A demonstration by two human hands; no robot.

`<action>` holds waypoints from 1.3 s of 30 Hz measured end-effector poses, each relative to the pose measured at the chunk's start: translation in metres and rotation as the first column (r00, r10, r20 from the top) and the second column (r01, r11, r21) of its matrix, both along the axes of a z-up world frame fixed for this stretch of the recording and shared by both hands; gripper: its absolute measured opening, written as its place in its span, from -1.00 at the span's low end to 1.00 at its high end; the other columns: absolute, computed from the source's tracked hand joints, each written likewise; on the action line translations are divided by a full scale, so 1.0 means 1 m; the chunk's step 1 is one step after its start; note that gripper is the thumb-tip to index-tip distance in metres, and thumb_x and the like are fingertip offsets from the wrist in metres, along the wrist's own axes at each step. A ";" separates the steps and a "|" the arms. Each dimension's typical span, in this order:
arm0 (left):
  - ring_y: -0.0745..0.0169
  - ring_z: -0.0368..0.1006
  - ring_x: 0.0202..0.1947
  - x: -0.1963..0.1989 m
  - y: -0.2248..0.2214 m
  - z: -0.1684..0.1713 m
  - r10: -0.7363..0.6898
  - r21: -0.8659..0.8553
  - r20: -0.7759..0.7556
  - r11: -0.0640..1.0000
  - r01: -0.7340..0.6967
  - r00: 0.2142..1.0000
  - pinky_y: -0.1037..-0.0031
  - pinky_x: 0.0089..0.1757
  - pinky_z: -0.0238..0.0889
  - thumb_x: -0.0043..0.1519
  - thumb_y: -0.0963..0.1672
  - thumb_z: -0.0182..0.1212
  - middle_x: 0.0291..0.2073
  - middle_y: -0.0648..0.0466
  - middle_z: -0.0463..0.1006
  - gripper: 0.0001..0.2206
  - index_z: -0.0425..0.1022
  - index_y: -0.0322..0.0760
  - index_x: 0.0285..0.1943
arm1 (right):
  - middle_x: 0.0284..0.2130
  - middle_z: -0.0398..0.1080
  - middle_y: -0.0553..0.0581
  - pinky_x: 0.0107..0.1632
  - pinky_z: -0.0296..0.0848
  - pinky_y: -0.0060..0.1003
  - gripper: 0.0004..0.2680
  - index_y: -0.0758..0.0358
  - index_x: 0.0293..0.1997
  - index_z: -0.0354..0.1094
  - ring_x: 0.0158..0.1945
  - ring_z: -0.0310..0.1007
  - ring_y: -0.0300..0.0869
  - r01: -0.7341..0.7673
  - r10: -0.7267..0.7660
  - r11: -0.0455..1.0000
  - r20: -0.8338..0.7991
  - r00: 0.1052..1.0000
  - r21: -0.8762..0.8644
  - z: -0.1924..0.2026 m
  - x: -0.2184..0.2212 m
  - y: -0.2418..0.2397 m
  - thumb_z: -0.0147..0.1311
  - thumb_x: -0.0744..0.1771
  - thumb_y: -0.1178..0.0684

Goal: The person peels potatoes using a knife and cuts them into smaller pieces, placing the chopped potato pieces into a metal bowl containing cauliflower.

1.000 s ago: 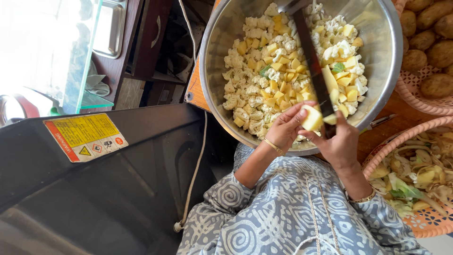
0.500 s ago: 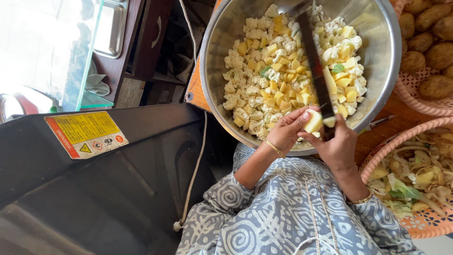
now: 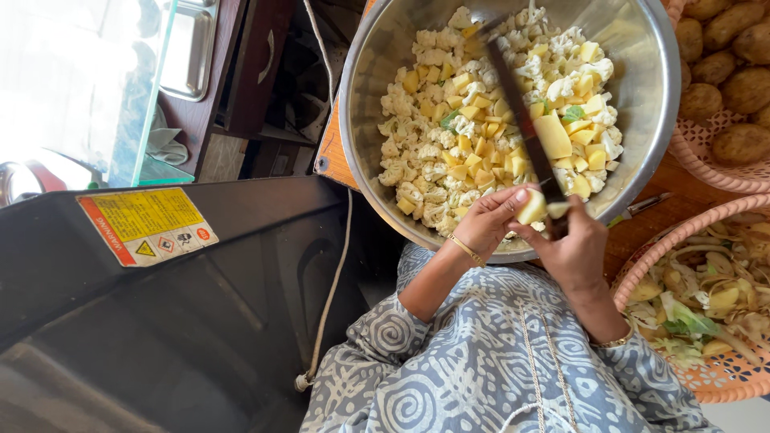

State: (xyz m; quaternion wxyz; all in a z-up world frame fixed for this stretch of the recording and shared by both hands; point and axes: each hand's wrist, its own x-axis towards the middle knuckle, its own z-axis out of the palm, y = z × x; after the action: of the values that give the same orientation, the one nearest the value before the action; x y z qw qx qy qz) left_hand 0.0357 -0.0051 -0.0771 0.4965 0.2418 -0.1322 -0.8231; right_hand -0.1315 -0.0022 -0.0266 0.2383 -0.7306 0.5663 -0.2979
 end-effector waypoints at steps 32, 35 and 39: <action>0.19 0.28 0.37 -0.031 -0.147 -0.088 0.601 -0.311 0.790 0.561 0.767 -0.119 0.25 0.33 0.25 0.23 -0.33 0.09 0.34 0.17 0.43 -0.49 0.54 0.11 0.27 | -0.60 0.21 0.00 -0.61 0.19 -0.41 -0.55 0.25 -0.25 0.17 -0.64 0.15 -0.33 -0.152 -0.440 0.747 0.653 0.617 0.647 0.008 -0.075 0.004 -0.43 0.46 -0.38; 0.17 0.29 0.31 -0.042 -0.155 -0.092 0.744 -0.350 0.658 0.440 0.827 -0.117 0.25 0.23 0.30 0.20 -0.25 0.21 0.28 0.19 0.42 -0.52 0.49 0.22 0.26 | -0.54 0.25 0.06 -0.46 0.24 -0.37 -0.58 0.33 -0.17 0.19 -0.56 0.20 -0.28 0.005 -0.404 0.823 0.580 0.707 0.568 0.014 -0.082 0.007 -0.40 0.50 -0.29; 0.10 0.33 0.13 -0.037 -0.167 -0.071 0.504 -0.016 0.831 0.444 0.896 -0.236 0.32 0.14 0.34 0.09 -0.10 0.37 0.13 0.04 0.41 -0.48 0.41 -0.11 0.28 | -0.41 0.24 0.11 -0.33 0.32 -0.29 -0.74 0.37 -0.05 0.16 -0.45 0.26 -0.23 0.072 -0.244 0.947 0.550 0.799 0.314 0.014 -0.089 0.006 -0.19 0.52 -0.09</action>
State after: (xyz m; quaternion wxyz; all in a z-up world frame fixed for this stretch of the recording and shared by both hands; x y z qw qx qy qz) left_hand -0.0012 -0.1716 -0.1486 0.0152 0.4484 -0.8687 -0.2100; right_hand -0.2200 0.0041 -0.0121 0.4740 -0.5130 0.5615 -0.4437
